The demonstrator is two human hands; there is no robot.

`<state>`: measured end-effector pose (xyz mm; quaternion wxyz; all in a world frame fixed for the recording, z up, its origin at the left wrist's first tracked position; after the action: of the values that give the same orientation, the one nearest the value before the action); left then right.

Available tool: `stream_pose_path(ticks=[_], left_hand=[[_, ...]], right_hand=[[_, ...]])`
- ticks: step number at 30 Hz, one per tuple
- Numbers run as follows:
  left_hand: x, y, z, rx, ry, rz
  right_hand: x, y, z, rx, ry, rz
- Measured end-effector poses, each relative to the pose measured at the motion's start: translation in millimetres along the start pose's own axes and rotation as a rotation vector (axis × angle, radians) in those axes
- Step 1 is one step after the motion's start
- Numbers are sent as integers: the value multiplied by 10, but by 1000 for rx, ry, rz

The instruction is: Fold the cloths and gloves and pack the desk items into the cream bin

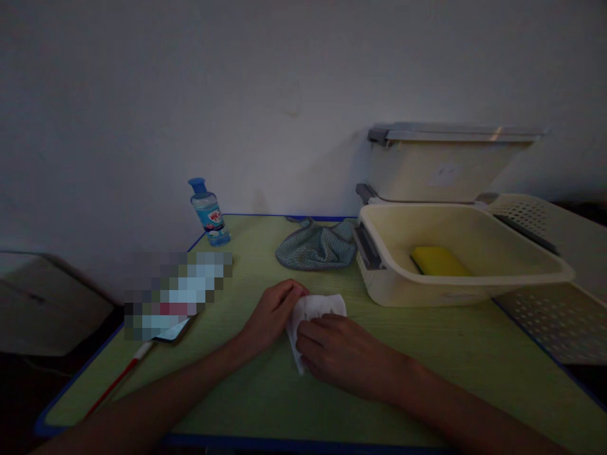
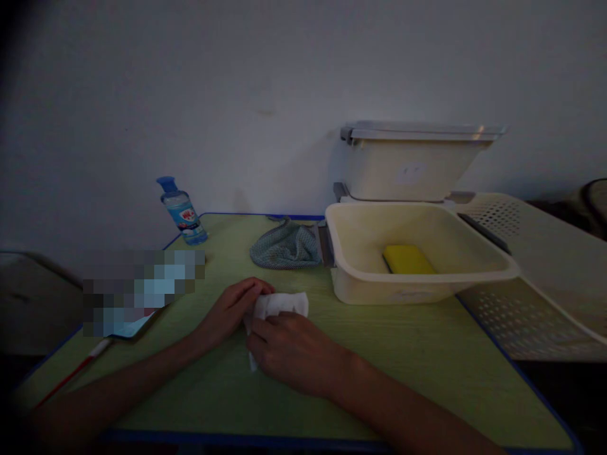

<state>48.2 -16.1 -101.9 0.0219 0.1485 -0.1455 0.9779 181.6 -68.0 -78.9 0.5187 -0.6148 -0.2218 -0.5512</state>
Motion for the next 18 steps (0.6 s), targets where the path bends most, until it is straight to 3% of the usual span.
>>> stream_pose_path(ticks=[18], left_hand=[[2, 5, 22, 1, 8, -12]], right_hand=[[7, -14, 2, -18, -40, -7]])
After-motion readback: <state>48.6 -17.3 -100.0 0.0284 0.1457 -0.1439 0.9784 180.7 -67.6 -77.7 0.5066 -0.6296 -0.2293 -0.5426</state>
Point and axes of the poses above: each hand's wrist, its own y-axis away from the middle knuckle, its own x-axis out of the back of the hand, z = x × y, the point moved 2 cm from there along -y, towards the middle knuckle, and after that the axes turned 13 degrees about z, right-handed, at the moved point
